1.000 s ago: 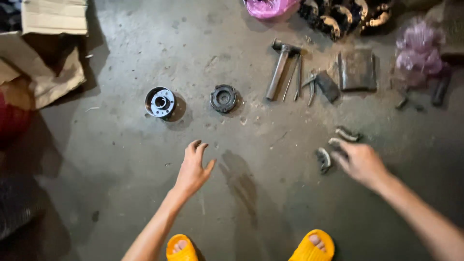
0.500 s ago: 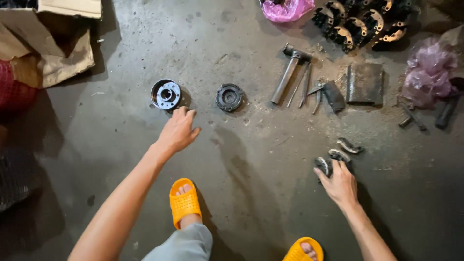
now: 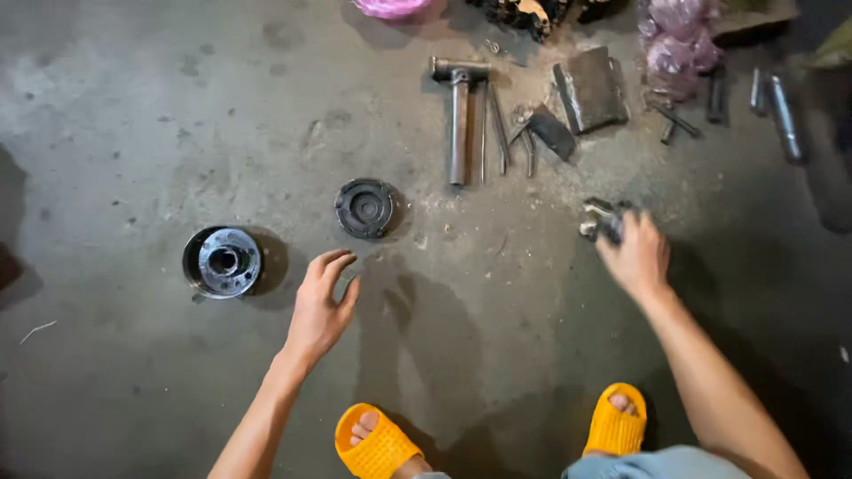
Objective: The person walks through a cluttered workshop and sits on the floor to assemble mechanical parts. They pick up a circular metal housing and several smaller components, using a hammer to tap pieces into place and arranging the parts on the ground.
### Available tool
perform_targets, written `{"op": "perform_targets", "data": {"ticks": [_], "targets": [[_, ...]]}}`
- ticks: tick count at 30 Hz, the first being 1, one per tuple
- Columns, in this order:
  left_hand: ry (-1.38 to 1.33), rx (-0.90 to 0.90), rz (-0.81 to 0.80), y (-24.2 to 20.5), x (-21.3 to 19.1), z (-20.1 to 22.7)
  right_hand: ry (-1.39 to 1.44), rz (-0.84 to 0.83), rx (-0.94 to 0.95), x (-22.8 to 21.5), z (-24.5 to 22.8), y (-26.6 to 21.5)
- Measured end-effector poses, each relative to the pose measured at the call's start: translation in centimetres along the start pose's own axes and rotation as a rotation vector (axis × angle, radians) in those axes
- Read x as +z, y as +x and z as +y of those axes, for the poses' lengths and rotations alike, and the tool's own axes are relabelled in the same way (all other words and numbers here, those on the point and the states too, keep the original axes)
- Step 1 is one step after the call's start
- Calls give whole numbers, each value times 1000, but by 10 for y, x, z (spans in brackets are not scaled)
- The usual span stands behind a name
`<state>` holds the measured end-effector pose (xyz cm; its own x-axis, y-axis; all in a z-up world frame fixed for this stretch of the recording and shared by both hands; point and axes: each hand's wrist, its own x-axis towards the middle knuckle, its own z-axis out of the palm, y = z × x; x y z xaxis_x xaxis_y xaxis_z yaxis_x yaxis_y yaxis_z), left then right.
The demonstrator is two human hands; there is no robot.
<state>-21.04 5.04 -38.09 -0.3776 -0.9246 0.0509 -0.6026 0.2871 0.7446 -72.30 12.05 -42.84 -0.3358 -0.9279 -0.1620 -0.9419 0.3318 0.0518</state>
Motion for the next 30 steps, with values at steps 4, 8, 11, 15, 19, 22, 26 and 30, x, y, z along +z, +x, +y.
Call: {"op": "perform_targets", "data": {"ticks": [4, 8, 11, 15, 19, 22, 26, 30], "targets": [[-100, -30, 104, -14, -20, -18, 87, -285, 14, -20, -16, 37], [-242, -124, 156, -26, -42, -24, 64, -449, 55, 25, 3, 66], [-257, -120, 249, -37, -38, -39, -33, -474, 87, 25, -7, 61], [-301, -147, 311, -26, -41, -31, 17, -403, 53, 45, 8, 62], [-358, -187, 352, -11, -44, -27, -12, -440, 92, 39, -3, 57], [-346, -203, 365, -6, -43, -27, 36, -365, 55, 46, 5, 43], [-255, -249, 345, 11, -38, -33, 458, -314, 82, 31, -3, 56], [-185, -248, 404, 28, -14, -26, 700, -331, -80, -24, -92, 108]]}}
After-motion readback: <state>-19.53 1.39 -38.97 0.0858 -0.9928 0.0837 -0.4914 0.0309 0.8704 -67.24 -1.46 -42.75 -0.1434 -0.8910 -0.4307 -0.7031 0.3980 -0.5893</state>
